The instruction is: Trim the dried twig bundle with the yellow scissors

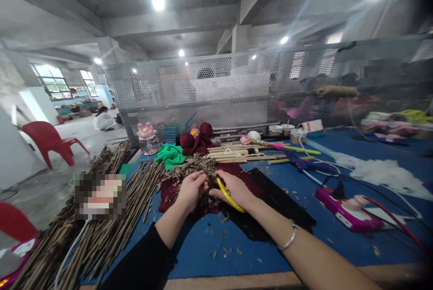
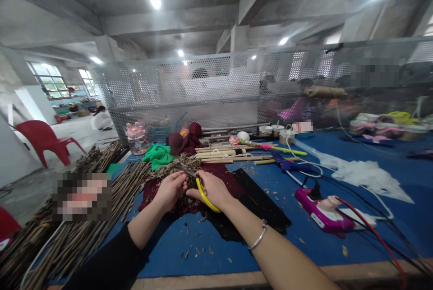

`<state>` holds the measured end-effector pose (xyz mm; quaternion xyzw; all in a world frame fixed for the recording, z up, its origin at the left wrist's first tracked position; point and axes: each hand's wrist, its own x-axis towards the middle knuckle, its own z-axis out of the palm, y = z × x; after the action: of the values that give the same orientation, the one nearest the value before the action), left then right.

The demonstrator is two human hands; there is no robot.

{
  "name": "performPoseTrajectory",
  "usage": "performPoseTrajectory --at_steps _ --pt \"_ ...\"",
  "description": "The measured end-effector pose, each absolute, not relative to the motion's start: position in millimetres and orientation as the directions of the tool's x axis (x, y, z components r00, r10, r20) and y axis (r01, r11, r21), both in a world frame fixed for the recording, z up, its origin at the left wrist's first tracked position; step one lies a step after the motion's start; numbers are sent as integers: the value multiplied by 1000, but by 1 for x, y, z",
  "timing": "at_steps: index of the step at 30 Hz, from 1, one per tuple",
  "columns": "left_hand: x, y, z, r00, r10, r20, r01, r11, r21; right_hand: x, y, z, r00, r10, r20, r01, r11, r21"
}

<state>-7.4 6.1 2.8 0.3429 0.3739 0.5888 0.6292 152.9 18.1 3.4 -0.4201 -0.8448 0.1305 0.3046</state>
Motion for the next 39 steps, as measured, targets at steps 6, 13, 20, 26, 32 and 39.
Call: performPoseTrajectory --at_steps 6,13,20,26,32,39 --pt "-8 5 2 70 995 -65 -456 90 885 152 20 1 -440 790 427 632 610 -478" --pt "-6 6 -2 58 997 -52 -443 73 894 149 18 -2 -412 803 431 635 592 -496" --pt "-2 4 -3 34 999 -38 -416 49 908 143 19 -7 -419 785 457 579 619 -531" --pt "-2 5 -5 -14 999 -41 -417 32 908 143 17 -4 -423 781 460 592 622 -512" --pt "-7 10 -6 -93 994 -65 -485 12 875 145 19 -5 -371 820 437 679 560 -475" --pt "-6 9 -3 -126 991 -47 -430 -12 903 144 17 -5 -425 792 438 654 603 -456"
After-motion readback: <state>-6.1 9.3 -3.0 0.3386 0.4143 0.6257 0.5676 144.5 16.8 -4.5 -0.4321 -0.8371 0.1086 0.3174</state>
